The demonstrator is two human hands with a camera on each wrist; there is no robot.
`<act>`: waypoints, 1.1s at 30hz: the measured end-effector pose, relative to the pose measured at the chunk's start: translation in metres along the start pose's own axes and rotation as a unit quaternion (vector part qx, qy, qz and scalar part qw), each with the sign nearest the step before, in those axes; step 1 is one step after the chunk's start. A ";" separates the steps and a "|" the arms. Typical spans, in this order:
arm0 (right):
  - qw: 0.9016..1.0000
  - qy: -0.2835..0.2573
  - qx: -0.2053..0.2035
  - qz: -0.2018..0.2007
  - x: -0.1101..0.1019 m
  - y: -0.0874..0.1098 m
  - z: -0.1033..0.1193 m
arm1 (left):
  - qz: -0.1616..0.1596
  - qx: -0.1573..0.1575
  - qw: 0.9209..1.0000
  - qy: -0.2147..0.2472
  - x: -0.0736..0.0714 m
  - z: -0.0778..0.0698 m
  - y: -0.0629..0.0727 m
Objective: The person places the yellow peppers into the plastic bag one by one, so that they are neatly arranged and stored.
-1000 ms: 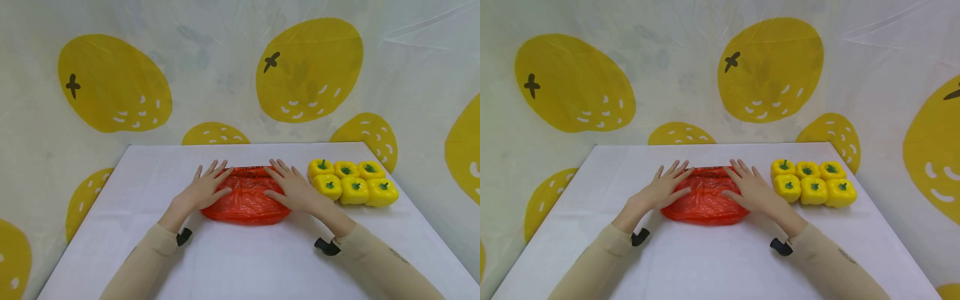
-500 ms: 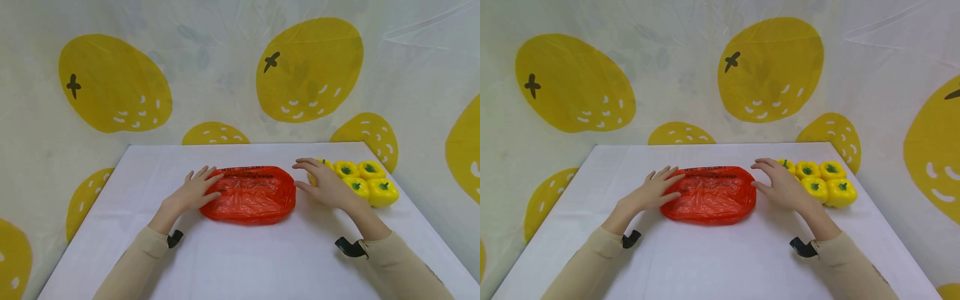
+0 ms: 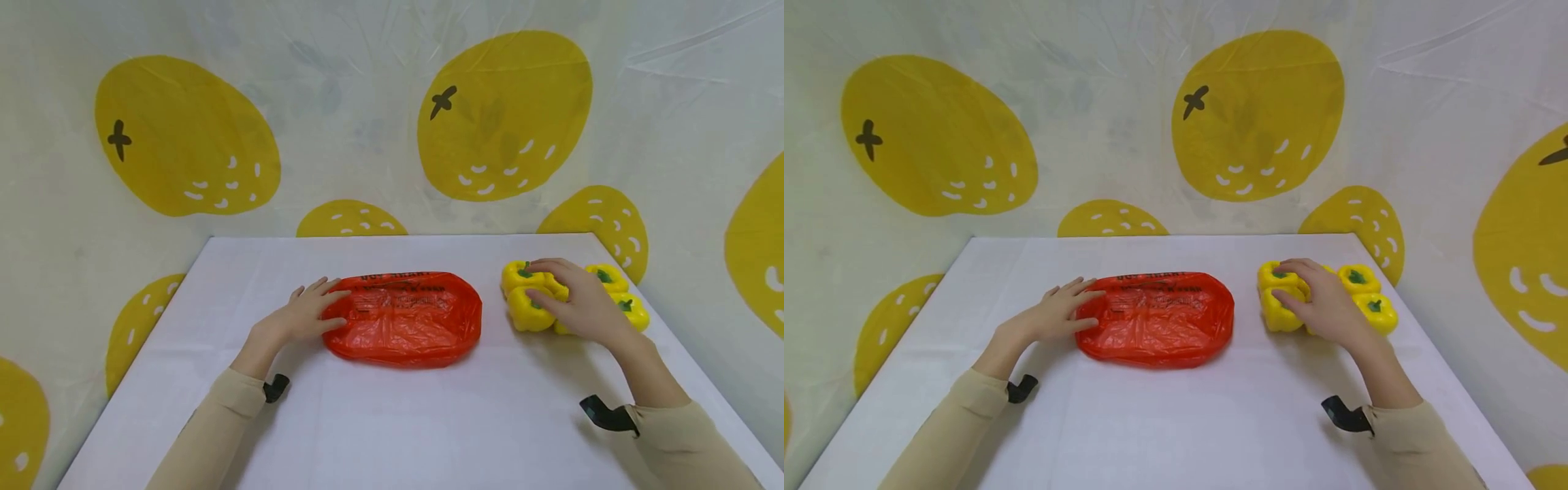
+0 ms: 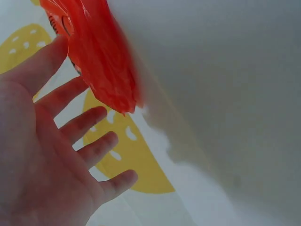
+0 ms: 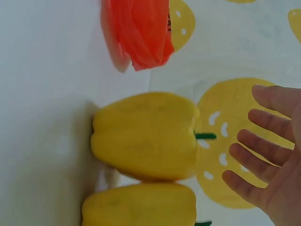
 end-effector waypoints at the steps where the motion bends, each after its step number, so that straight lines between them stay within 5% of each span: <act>1: 1.000 0.001 0.004 -0.005 -0.002 0.001 -0.003 | 0.001 0.002 1.000 -0.001 0.001 0.001 0.000; 19: 0.993 0.035 0.109 -0.001 -0.054 0.024 -0.063 | 0.059 -0.025 0.998 0.028 0.003 0.012 0.004; 33: 0.981 0.052 0.169 0.084 -0.075 0.053 -0.105 | 0.089 -0.043 0.993 0.060 0.005 0.013 0.007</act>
Point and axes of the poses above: each hand's wrist, its own y-axis away from the middle knuckle, its own x-axis out of the palm, z = x × y, the point moved 3 cm from there along -y, towards the middle knuckle, and after that the axes turned 10 degrees about -z, right-handed, at the moved point
